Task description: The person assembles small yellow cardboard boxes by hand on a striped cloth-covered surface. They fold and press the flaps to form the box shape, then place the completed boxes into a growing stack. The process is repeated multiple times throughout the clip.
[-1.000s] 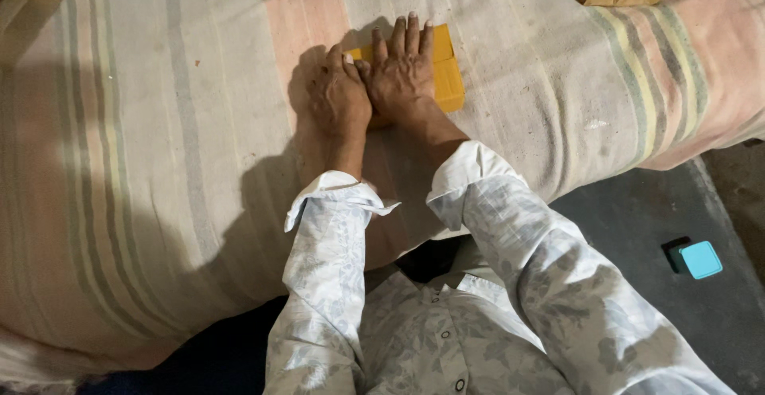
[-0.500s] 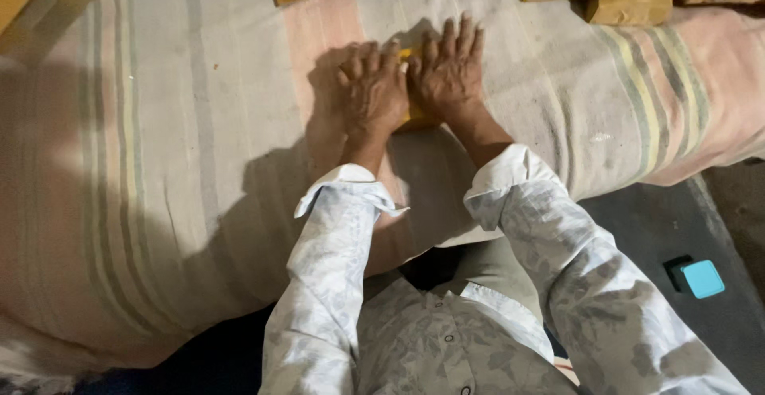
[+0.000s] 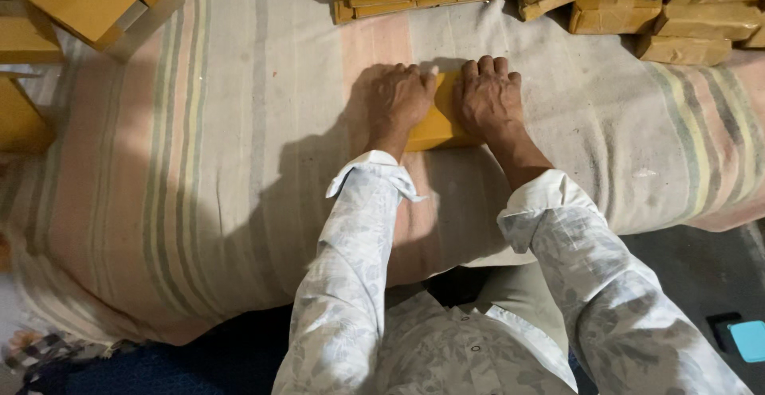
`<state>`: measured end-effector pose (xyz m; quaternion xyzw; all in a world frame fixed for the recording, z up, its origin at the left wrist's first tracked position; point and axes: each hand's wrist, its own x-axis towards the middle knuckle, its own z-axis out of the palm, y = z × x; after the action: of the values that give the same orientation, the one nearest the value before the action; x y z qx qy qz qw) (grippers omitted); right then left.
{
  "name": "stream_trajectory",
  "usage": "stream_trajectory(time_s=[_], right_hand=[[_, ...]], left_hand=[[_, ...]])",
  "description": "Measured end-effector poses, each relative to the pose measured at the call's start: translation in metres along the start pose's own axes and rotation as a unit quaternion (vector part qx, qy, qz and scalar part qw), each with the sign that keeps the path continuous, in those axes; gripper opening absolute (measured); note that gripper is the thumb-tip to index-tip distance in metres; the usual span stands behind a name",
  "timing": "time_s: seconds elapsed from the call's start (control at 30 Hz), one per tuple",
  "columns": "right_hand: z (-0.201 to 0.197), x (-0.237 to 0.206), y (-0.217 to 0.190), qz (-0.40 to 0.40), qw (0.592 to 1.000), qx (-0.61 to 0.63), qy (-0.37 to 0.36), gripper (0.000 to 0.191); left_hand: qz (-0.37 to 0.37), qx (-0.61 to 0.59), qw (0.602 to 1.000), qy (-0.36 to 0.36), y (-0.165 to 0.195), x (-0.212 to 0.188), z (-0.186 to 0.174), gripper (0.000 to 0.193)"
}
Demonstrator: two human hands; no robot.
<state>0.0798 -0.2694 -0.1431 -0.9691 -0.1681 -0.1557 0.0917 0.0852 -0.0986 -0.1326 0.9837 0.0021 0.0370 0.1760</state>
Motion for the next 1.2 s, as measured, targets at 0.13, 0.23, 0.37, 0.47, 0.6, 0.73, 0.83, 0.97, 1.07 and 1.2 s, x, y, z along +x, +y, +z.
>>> stream_trajectory(time_s=[0.13, 0.23, 0.37, 0.47, 0.6, 0.73, 0.83, 0.97, 1.07, 1.2], right_hand=[[0.003, -0.001, -0.004, -0.002, 0.999, -0.031, 0.01, 0.043], [-0.002, -0.008, -0.01, -0.002, 0.999, -0.03, -0.012, 0.053], [-0.017, -0.022, -0.01, -0.015, 0.999, -0.007, -0.05, 0.085], [-0.03, -0.033, 0.003, -0.011, 0.99, 0.03, -0.137, 0.111], [-0.037, -0.053, 0.023, -0.089, 0.992, 0.053, -0.077, 0.116], [-0.033, -0.062, 0.035, -0.115, 0.984, 0.135, -0.029, 0.107], [-0.031, -0.071, 0.041, -0.122, 0.975, 0.185, 0.017, 0.094], [-0.032, -0.089, 0.05, -0.075, 0.95, 0.295, 0.066, 0.06], [-0.031, -0.097, 0.05, 0.005, 0.916, 0.376, 0.142, 0.041], [-0.032, -0.104, 0.049, 0.069, 0.9, 0.402, 0.151, 0.032]], left_hand=[[-0.05, -0.014, 0.998, 0.036, -0.004, -0.022, 0.015, 0.053], [-0.054, -0.059, 0.99, 0.114, 0.0, -0.045, 0.037, 0.064], [-0.153, -0.16, 0.965, 0.139, -0.003, -0.05, 0.056, 0.096], [-0.193, -0.156, 0.958, 0.144, -0.008, -0.042, 0.055, 0.107], [-0.207, -0.145, 0.961, 0.11, -0.01, -0.037, 0.042, 0.102], [-0.176, -0.197, 0.958, 0.109, -0.007, -0.042, 0.027, 0.095], [-0.123, -0.316, 0.929, 0.147, -0.007, -0.045, 0.02, 0.085], [-0.092, -0.478, 0.855, 0.177, -0.01, -0.05, 0.031, 0.071], [-0.088, -0.617, 0.761, 0.181, -0.028, -0.064, 0.045, 0.073], [-0.09, -0.652, 0.697, 0.285, -0.084, -0.078, 0.029, 0.073]])
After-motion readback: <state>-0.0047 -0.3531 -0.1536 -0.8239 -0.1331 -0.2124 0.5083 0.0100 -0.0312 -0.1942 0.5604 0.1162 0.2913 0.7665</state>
